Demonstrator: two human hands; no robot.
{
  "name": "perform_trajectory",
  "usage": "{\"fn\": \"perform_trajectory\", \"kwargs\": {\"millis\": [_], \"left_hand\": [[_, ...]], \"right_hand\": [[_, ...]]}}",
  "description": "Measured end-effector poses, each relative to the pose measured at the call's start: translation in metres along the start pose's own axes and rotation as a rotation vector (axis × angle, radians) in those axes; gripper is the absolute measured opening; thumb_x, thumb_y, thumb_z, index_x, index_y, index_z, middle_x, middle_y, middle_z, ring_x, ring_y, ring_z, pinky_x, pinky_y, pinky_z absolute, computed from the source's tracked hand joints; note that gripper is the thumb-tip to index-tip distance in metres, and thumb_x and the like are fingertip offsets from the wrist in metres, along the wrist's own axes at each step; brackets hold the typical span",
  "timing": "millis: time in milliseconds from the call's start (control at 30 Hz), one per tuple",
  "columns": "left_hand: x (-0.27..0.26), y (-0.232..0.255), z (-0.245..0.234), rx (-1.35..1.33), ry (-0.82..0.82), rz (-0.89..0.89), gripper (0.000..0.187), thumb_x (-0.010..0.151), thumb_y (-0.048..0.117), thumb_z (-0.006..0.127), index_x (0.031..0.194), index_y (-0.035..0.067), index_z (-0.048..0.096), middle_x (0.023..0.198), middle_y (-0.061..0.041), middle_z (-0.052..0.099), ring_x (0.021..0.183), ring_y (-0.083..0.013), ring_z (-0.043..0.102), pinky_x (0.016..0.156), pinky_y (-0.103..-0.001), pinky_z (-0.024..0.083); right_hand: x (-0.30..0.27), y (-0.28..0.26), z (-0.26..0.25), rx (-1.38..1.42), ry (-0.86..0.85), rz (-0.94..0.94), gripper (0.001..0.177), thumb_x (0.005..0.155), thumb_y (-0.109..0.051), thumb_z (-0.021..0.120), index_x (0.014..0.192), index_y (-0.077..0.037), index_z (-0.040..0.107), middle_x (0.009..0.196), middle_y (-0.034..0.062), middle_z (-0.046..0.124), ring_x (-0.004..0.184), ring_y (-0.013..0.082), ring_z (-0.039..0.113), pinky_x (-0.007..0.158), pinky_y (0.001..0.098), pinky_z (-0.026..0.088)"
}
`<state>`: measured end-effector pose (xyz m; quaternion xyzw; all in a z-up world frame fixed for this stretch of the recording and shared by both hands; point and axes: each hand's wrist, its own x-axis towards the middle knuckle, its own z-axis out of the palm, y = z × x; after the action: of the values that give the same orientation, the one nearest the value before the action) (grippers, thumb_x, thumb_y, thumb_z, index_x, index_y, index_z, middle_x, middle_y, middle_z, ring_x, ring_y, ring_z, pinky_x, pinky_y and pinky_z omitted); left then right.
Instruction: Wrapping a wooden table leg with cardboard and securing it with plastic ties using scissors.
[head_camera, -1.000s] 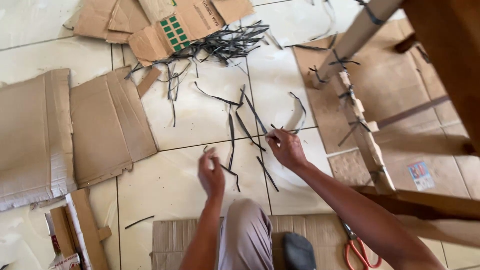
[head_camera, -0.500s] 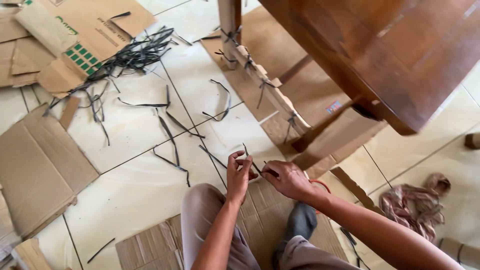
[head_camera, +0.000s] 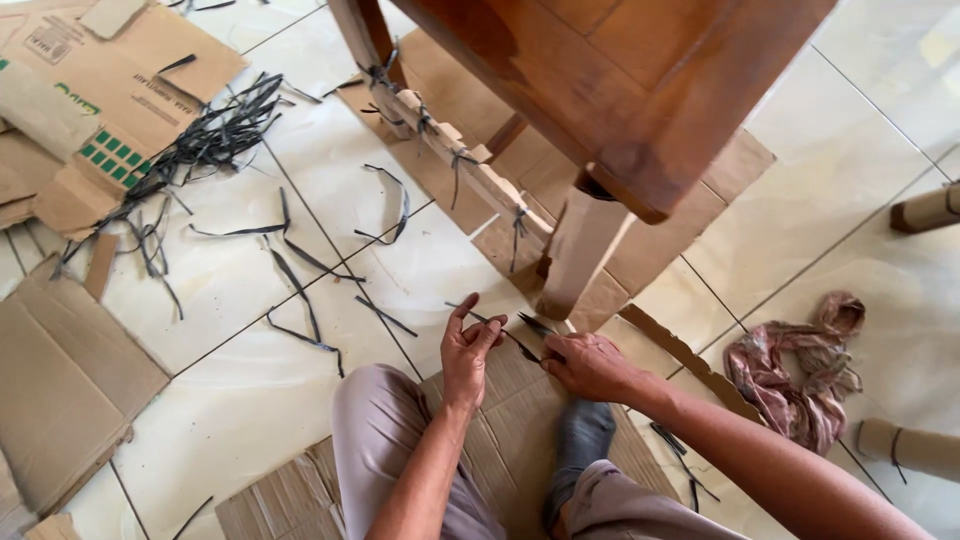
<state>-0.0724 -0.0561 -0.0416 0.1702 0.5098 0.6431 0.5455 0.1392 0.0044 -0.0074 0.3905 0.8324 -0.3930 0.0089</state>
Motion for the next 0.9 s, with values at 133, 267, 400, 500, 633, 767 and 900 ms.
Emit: {"fn": "perform_trajectory", "kwargs": {"millis": [133, 267, 400, 500, 633, 767, 900], "left_hand": [[-0.009, -0.007, 0.022, 0.089, -0.118, -0.023, 0.033, 0.091, 0.004, 0.075, 0.123, 0.002, 0.069, 0.097, -0.019, 0.080, 0.083, -0.0158, 0.077, 0.081, -0.028, 0.062], [-0.020, -0.007, 0.041, 0.130, -0.209, 0.016, 0.019, 0.094, 0.005, 0.073, 0.112, -0.001, 0.072, 0.095, -0.019, 0.080, 0.081, -0.0161, 0.076, 0.080, -0.030, 0.063], [-0.015, 0.004, 0.058, 0.237, -0.165, 0.247, 0.024, 0.096, 0.009, 0.071, 0.119, 0.001, 0.070, 0.102, -0.016, 0.078, 0.083, -0.0143, 0.072, 0.080, -0.031, 0.063], [-0.010, 0.014, 0.074, 0.531, -0.076, 0.480, 0.032, 0.094, 0.015, 0.075, 0.124, 0.003, 0.067, 0.109, -0.019, 0.076, 0.097, -0.0299, 0.076, 0.083, -0.042, 0.062], [-0.008, 0.042, 0.124, 0.482, -0.122, 0.622, 0.061, 0.095, 0.020, 0.073, 0.148, 0.002, 0.048, 0.142, -0.025, 0.057, 0.124, -0.0454, 0.061, 0.100, -0.052, 0.055], [0.004, 0.048, 0.151, 0.467, -0.185, 0.675, 0.093, 0.092, 0.033, 0.076, 0.159, -0.001, 0.021, 0.160, -0.034, 0.028, 0.146, -0.0543, 0.030, 0.115, -0.067, 0.031], [0.009, 0.063, 0.170, 0.448, -0.185, 0.720, 0.094, 0.089, 0.030, 0.079, 0.158, -0.002, 0.024, 0.156, -0.033, 0.033, 0.146, -0.0514, 0.035, 0.119, -0.060, 0.031]], "right_hand": [[-0.012, -0.008, -0.009, 0.216, 0.059, -0.001, 0.030, 0.088, -0.031, 0.072, 0.106, -0.011, 0.059, 0.089, 0.0183, 0.075, 0.094, 0.0429, 0.073, 0.082, 0.0558, 0.056], [-0.019, 0.013, 0.003, 0.298, 0.159, 0.029, 0.028, 0.093, -0.031, 0.067, 0.116, -0.016, 0.064, 0.089, 0.0197, 0.075, 0.092, 0.0429, 0.073, 0.081, 0.0560, 0.056], [-0.021, 0.031, -0.008, 0.237, 0.564, 0.131, 0.021, 0.096, -0.019, 0.063, 0.116, -0.020, 0.069, 0.077, 0.0133, 0.072, 0.073, 0.0357, 0.074, 0.072, 0.0467, 0.059], [-0.026, 0.045, -0.015, 0.193, 0.868, 0.178, 0.035, 0.091, -0.030, 0.076, 0.122, -0.017, 0.065, 0.082, 0.0144, 0.069, 0.079, 0.0374, 0.072, 0.074, 0.0466, 0.055], [0.000, 0.014, -0.045, 0.274, 0.889, 0.101, 0.074, 0.082, -0.039, 0.086, 0.145, -0.018, 0.052, 0.067, 0.0044, 0.054, 0.064, 0.0227, 0.056, 0.070, 0.0388, 0.049], [0.022, -0.016, -0.066, 0.297, 0.845, 0.063, 0.073, 0.080, -0.015, 0.078, 0.146, -0.012, 0.046, 0.071, 0.0147, 0.065, 0.067, 0.0369, 0.064, 0.068, 0.0496, 0.049], [0.030, -0.026, -0.079, 0.267, 0.927, 0.033, 0.066, 0.084, -0.016, 0.078, 0.142, -0.015, 0.047, 0.080, 0.0149, 0.070, 0.076, 0.0416, 0.069, 0.072, 0.0509, 0.052]]}}
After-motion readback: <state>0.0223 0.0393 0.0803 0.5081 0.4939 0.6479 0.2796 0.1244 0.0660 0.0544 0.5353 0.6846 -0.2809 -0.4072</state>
